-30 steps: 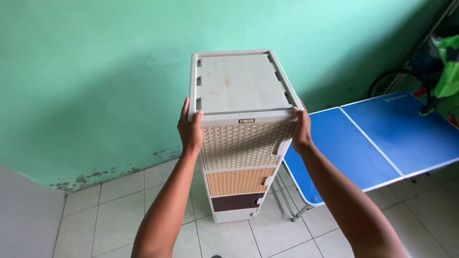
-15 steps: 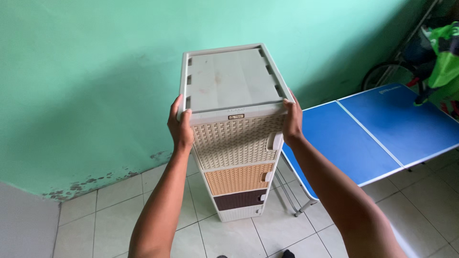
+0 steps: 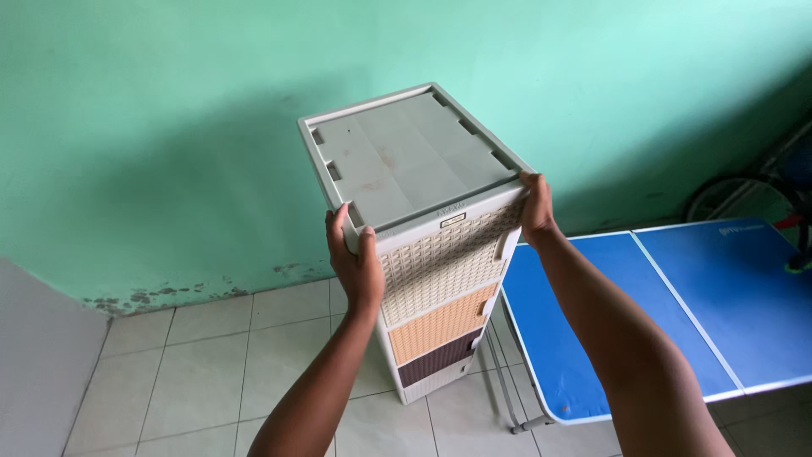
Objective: The person assembles a modular plastic storage cabinet by stacking and interlocking multiple panels and doors, then attaches a top lid. They handle each component by hand, aligning and snapping them into place to form a three-tier cabinet with doors and a lid.
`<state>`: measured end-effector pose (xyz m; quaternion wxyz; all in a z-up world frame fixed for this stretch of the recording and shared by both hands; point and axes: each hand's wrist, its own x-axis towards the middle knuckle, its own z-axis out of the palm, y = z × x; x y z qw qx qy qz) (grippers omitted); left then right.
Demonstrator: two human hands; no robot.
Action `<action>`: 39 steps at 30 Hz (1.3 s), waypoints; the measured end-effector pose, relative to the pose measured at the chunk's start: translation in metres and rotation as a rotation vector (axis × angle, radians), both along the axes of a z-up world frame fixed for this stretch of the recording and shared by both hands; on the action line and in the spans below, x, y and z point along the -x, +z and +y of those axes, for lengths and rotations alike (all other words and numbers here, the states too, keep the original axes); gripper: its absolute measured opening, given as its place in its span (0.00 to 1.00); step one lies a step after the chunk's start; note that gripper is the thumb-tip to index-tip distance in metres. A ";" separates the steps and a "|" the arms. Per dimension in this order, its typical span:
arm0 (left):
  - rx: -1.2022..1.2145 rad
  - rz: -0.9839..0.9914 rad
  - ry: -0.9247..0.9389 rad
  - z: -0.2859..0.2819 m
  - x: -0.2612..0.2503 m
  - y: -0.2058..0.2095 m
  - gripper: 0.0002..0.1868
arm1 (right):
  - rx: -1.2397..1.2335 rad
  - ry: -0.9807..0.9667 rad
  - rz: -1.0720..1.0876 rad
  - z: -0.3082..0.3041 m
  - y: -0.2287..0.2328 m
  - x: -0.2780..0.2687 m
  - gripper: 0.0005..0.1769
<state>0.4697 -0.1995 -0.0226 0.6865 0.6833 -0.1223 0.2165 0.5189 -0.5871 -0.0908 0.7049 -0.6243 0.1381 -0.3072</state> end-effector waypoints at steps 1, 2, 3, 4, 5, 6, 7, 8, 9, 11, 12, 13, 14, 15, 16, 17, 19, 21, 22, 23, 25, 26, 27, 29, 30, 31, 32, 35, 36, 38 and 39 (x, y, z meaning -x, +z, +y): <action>-0.012 -0.065 0.044 -0.006 0.000 -0.004 0.31 | -0.031 0.027 0.043 -0.007 -0.001 -0.011 0.36; -0.026 -0.129 0.088 -0.013 0.000 -0.007 0.30 | -0.061 0.054 0.086 -0.016 0.001 -0.023 0.37; -0.051 -0.132 0.122 -0.019 0.000 -0.010 0.30 | -0.091 0.085 0.130 -0.020 0.002 -0.033 0.38; -0.075 -0.134 0.156 -0.026 0.001 -0.012 0.30 | -0.082 0.112 0.083 -0.024 0.001 -0.039 0.39; -0.099 -0.145 0.191 -0.032 -0.002 -0.013 0.30 | -0.073 0.143 0.026 -0.028 0.006 -0.047 0.41; -0.111 -0.162 0.208 -0.037 -0.005 -0.013 0.30 | -0.065 0.173 -0.031 -0.030 0.010 -0.055 0.42; -0.125 -0.177 0.217 -0.044 -0.008 -0.013 0.30 | -0.091 0.187 -0.028 -0.033 0.013 -0.058 0.42; -0.140 -0.192 0.225 -0.050 -0.013 -0.012 0.30 | -0.117 0.200 -0.025 -0.037 0.017 -0.060 0.43; -0.126 -0.148 0.207 -0.056 -0.016 -0.014 0.30 | -0.145 0.200 -0.015 -0.043 0.016 -0.055 0.43; -0.095 -0.069 0.167 -0.070 -0.031 -0.010 0.31 | -0.175 0.198 0.043 -0.051 0.017 -0.051 0.43; -0.123 -0.116 0.190 -0.074 -0.037 -0.009 0.30 | -0.188 0.196 0.068 -0.054 0.019 -0.051 0.43; -0.149 -0.165 0.208 -0.077 -0.043 -0.006 0.30 | -0.178 0.173 0.096 -0.058 0.019 -0.050 0.42; -0.175 -0.215 0.225 -0.079 -0.048 -0.004 0.29 | -0.168 0.149 0.125 -0.059 0.018 -0.051 0.42; -0.139 -0.144 0.179 -0.078 -0.056 -0.003 0.29 | -0.164 0.122 0.160 -0.061 0.012 -0.048 0.41; -0.103 -0.072 0.134 -0.075 -0.067 0.001 0.29 | -0.150 0.096 0.065 -0.061 0.006 -0.049 0.41; -0.066 -0.003 0.091 -0.073 -0.074 0.004 0.30 | -0.133 0.072 -0.033 -0.062 0.000 -0.052 0.41; -0.155 -0.193 0.102 -0.070 -0.090 0.012 0.27 | -0.155 0.038 -0.104 -0.061 -0.002 -0.058 0.40; -0.194 -0.262 0.055 -0.065 -0.115 0.025 0.26 | -0.238 0.006 -0.040 -0.056 -0.002 -0.055 0.39; -0.191 -0.226 0.001 -0.065 -0.127 0.029 0.26 | -0.213 -0.047 -0.072 -0.054 -0.002 -0.051 0.39; -0.191 -0.180 -0.058 -0.065 -0.135 0.028 0.27 | -0.189 -0.103 -0.093 -0.049 -0.005 -0.042 0.38; -0.166 -0.260 -0.161 -0.064 -0.155 0.030 0.25 | -0.068 -0.210 -0.120 -0.031 -0.001 -0.028 0.38; -0.148 -0.309 -0.214 -0.064 -0.168 0.034 0.25 | 0.028 -0.262 -0.125 -0.017 0.002 -0.018 0.38; -0.177 -0.267 -0.242 -0.064 -0.180 0.040 0.25 | 0.122 -0.311 -0.134 -0.003 0.008 -0.011 0.38; -0.243 -0.169 -0.301 -0.061 -0.196 0.044 0.27 | 0.130 -0.324 -0.145 0.020 0.020 0.000 0.39; -0.215 -0.178 -0.352 -0.059 -0.202 0.044 0.27 | 0.132 -0.330 -0.143 0.033 0.023 0.008 0.39; -0.183 -0.189 -0.397 -0.055 -0.211 0.045 0.27 | 0.118 -0.349 -0.117 0.045 0.028 0.010 0.40; -0.150 -0.199 -0.442 -0.050 -0.218 0.046 0.26 | 0.104 -0.368 -0.092 0.057 0.032 0.010 0.41; -0.148 -0.242 -0.470 -0.027 -0.234 0.046 0.26 | 0.137 -0.382 -0.036 0.088 0.044 0.003 0.41; -0.156 -0.231 -0.450 -0.021 -0.239 0.043 0.26 | 0.159 -0.382 -0.015 0.094 0.046 0.001 0.41; -0.169 -0.214 -0.407 -0.004 -0.248 0.036 0.26 | 0.204 -0.369 0.006 0.107 0.051 -0.012 0.42; -0.156 -0.221 -0.389 0.007 -0.250 0.031 0.25 | 0.226 -0.356 0.019 0.114 0.051 -0.017 0.42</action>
